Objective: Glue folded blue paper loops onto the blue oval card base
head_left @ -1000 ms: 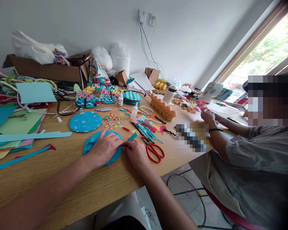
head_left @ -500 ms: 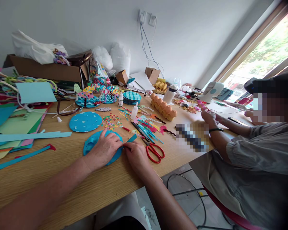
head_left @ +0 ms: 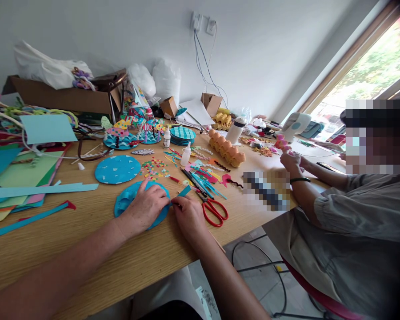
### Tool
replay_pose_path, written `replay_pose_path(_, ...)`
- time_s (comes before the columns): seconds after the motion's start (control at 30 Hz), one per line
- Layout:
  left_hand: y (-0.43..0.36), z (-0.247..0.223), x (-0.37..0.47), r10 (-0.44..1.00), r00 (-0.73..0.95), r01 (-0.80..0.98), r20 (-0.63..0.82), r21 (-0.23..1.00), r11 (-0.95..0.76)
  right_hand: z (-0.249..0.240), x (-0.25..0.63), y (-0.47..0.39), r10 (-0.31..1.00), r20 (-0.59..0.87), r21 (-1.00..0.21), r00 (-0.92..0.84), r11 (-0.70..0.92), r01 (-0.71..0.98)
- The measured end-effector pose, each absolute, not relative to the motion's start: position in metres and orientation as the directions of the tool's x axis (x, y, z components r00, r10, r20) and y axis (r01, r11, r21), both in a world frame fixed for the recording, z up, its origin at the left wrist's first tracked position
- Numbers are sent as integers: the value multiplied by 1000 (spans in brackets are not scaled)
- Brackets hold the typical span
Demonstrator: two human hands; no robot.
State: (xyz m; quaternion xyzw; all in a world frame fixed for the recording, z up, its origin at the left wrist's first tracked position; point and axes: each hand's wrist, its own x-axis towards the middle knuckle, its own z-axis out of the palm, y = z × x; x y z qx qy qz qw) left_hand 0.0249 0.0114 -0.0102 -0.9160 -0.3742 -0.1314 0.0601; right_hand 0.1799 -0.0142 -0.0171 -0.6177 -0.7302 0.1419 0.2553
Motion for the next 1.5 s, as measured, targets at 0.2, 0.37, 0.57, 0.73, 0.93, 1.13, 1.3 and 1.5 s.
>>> replay_pose_path(0.2, 11, -9, 26, 670, 691, 704, 273, -40, -709, -18, 179, -13, 974, 197, -496, -111, 197, 846)
replay_pose_path(0.37, 10, -9, 26, 666, 691, 703, 281, -50, -709, -17, 178, -13, 976, 184, -482, -118, 194, 855)
replay_pose_path(0.57, 8, -7, 27, 660, 701, 703, 270, -107, -703, -14, 178, -13, 982, 152, -491, -111, 172, 854)
replay_pose_path(0.73, 6, -8, 28, 653, 713, 699, 257, -187, -690, -14, 178, -14, 980, 159, -497, -123, 187, 847)
replay_pose_path(0.93, 6, -14, 28, 637, 717, 695, 282, -216, -686, -17, 179, -12, 978, 163, -501, -128, 194, 843)
replay_pose_path(1.13, 2, -13, 30, 619, 736, 676, 273, -249, -694, -19, 179, -13, 982, 153, -501, -115, 177, 847)
replay_pose_path(1.3, 2, -9, 30, 633, 720, 691, 284, -206, -693, -18, 179, -13, 981, 157, -528, -117, 184, 829)
replay_pose_path(1.5, 3, 8, 16, 630, 679, 715, 376, -147, -684, -19, 179, -13, 981, 156, -526, -114, 181, 831)
